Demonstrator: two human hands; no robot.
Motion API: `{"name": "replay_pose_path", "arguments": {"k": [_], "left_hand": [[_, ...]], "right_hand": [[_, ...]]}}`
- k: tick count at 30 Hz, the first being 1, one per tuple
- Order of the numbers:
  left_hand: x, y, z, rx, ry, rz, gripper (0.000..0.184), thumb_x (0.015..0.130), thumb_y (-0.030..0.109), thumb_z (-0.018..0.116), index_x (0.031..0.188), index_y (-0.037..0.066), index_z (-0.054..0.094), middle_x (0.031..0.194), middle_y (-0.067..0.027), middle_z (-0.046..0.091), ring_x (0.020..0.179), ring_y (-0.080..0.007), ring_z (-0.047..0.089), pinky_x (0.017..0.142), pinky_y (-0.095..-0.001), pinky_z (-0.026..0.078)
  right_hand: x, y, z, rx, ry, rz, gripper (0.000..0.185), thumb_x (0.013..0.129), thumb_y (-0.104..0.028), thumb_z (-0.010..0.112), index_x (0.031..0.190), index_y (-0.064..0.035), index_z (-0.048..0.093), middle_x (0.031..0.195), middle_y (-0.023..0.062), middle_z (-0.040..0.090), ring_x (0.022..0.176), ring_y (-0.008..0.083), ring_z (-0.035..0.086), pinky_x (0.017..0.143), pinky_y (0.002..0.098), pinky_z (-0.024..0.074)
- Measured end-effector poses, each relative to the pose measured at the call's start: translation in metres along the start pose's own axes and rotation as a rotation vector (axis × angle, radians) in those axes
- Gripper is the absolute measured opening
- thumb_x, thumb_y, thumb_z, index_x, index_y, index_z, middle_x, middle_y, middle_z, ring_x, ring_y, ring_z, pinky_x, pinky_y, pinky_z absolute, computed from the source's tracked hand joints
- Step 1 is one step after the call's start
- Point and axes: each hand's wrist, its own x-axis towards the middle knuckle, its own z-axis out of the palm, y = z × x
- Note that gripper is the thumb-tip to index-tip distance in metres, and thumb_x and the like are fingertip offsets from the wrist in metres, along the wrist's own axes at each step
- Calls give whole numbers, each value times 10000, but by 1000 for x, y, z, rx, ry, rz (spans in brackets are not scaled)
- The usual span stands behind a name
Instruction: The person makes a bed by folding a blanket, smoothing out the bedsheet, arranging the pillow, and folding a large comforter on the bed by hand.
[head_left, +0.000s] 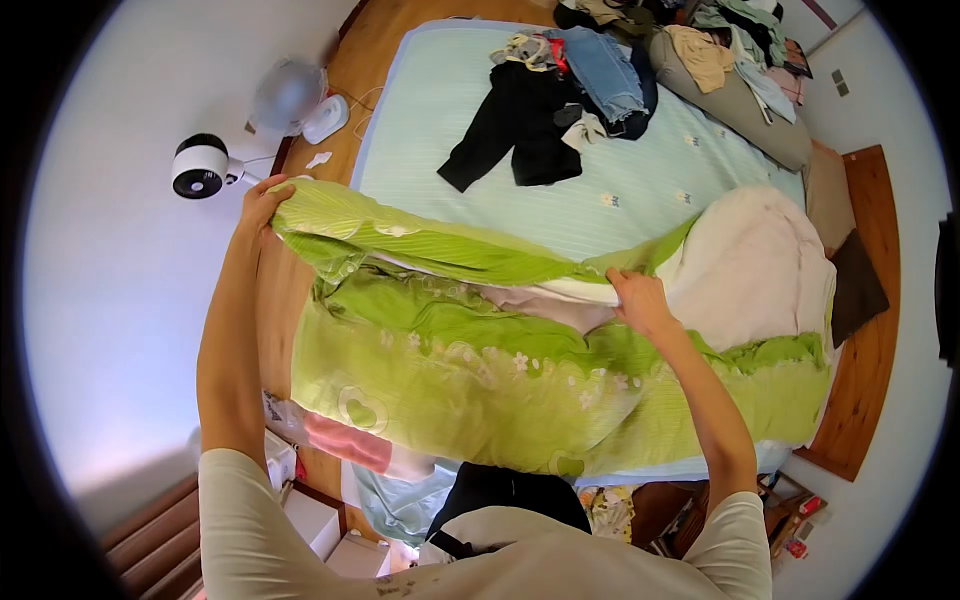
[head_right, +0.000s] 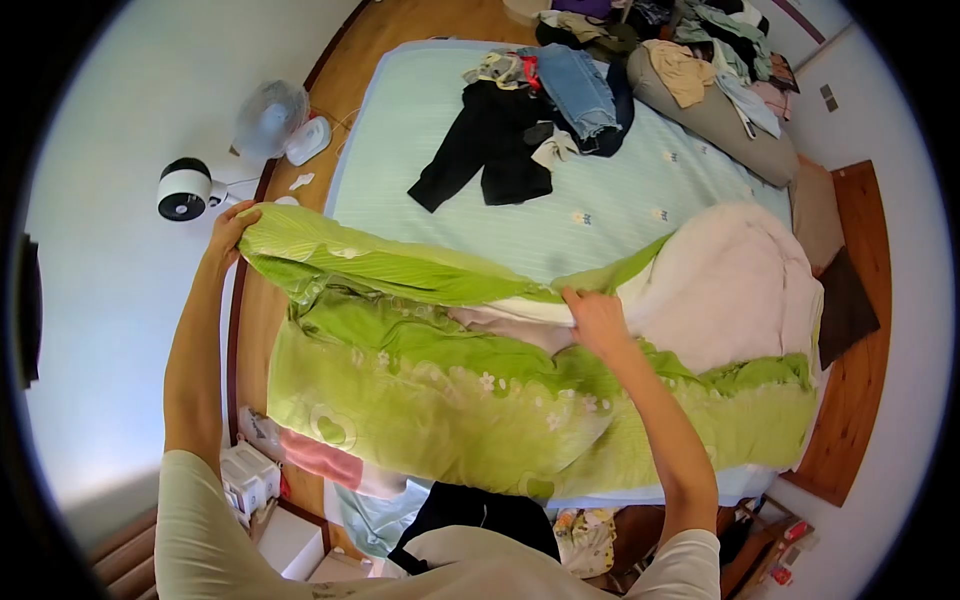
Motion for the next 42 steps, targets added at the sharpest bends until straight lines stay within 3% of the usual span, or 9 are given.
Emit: {"name": "replay_pose_path", "arguments": {"k": [10, 15, 17, 18, 21, 26, 33, 36, 42], "left_hand": [[10, 24, -41, 1266, -94, 617, 289, 613, 108, 734, 877, 60, 627, 927, -160, 625, 897, -344, 574, 779, -404, 466], [-25, -51, -88, 1545, 66, 176, 408, 643, 337, 751, 876, 29, 622, 934, -187, 629, 871, -329, 606, 749, -406, 491], [-31, -108, -101, 1304, 54, -331, 627, 654, 551, 690, 878, -30, 619, 909, -222, 631, 808, -318, 633, 663, -403, 509], [-31, -163, -119, 1180, 12, -484, 852, 684, 648, 615, 1118, -78, 510, 1040, -208, 591, 882, -279, 611, 701, -395, 513], [-78, -268, -135, 847, -183, -786, 754, 614, 631, 699, 937, -47, 622, 794, -141, 642, 634, -203, 607, 528, -331, 483], [-124, -340, -126, 538, -132, -203, 543, 631, 368, 802, 957, -27, 621, 715, -95, 636, 590, -173, 574, 509, -295, 451], [-109, -315, -158, 466, -94, -354, 415, 768, 196, 692, 1087, -37, 563, 906, -105, 643, 719, -170, 611, 607, -287, 486], [-128, -249, -163, 269, -52, -321, 323, 810, 111, 643, 1086, -28, 550, 936, -98, 635, 781, -155, 610, 649, -277, 494], [-147, -208, -211, 496, -45, -264, 297, 754, 52, 654, 1029, -15, 564, 936, -116, 626, 848, -216, 604, 725, -344, 498]], "right_hand": [[-68, -54, 24, 58, -438, -257, 541, 711, -124, 621, 1224, -98, 450, 653, 84, 563, 538, 260, 560, 500, 381, 456], [-114, -140, 106, 224, -371, -477, 708, 767, -53, 507, 1403, -179, 224, 709, 91, 588, 606, 270, 591, 531, 392, 474], [-118, -167, 149, 176, -651, -403, 755, 741, -66, 551, 1406, -177, 210, 820, 114, 589, 732, 275, 592, 597, 380, 480], [-119, -172, 169, 146, -785, -365, 780, 728, -73, 573, 1407, -175, 203, 875, 126, 589, 795, 278, 593, 630, 374, 484], [-140, -180, 238, 193, -733, -166, 765, 745, -41, 540, 1412, -177, 191, 995, 140, 566, 964, 287, 545, 746, 386, 473], [-145, -192, 247, 125, -660, -62, 621, 765, -46, 513, 1345, -138, 312, 1085, 130, 535, 1083, 287, 472, 877, 479, 391], [-179, -144, 287, -253, -378, 25, 352, 734, -66, 550, 1082, -111, 514, 876, 115, 621, 882, 274, 581, 787, 451, 428], [-178, -145, 236, -40, -661, 154, 424, 716, -103, 575, 1134, -126, 508, 692, 88, 608, 676, 272, 600, 639, 394, 461], [-203, -171, 149, 101, -564, -18, 688, 721, -111, 569, 1360, -142, 317, 720, 107, 600, 695, 274, 600, 628, 384, 465]]}}
